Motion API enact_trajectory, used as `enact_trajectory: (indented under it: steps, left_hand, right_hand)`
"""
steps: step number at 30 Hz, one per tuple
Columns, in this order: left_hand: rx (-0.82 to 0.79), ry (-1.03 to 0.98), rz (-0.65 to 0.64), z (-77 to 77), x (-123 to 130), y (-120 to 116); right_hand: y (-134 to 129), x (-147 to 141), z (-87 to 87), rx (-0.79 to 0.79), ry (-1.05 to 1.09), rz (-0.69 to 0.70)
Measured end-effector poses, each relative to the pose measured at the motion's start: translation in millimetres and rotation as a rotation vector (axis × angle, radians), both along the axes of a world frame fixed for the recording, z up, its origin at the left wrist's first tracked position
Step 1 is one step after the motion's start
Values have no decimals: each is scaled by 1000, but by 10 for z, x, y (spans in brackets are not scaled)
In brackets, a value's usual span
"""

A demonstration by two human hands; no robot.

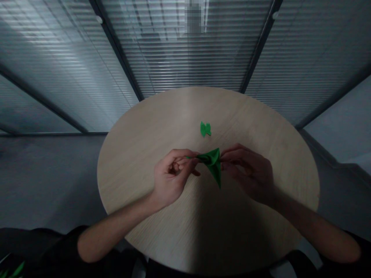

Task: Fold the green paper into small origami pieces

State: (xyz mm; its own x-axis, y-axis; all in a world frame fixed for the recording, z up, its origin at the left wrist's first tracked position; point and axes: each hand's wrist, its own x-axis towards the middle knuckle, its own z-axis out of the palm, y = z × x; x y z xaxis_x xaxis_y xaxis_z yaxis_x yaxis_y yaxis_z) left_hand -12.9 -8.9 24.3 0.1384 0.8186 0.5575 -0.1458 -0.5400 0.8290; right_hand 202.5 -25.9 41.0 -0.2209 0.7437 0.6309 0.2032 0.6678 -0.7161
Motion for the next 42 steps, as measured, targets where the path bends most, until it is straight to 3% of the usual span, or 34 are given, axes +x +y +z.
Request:
enact_trajectory:
  steps: [8, 18, 25, 35, 42]
  left_hand:
    - [18, 11, 5, -26, -13, 13]
    - [13, 43, 0, -11, 9, 1]
    - [24, 62, -28, -10, 14, -3]
    - [35, 22, -4, -3, 0, 7]
    - [48, 17, 2, -27, -16, 16]
  right_hand:
    - [-6, 11, -2, 8, -34, 51]
    - [-6, 14, -20, 202, -101, -35]
    - [0, 23, 14, 168, -128, 11]
    - [32, 35, -36, 167, -144, -68]
    - [46, 41, -52, 183, -168, -17]
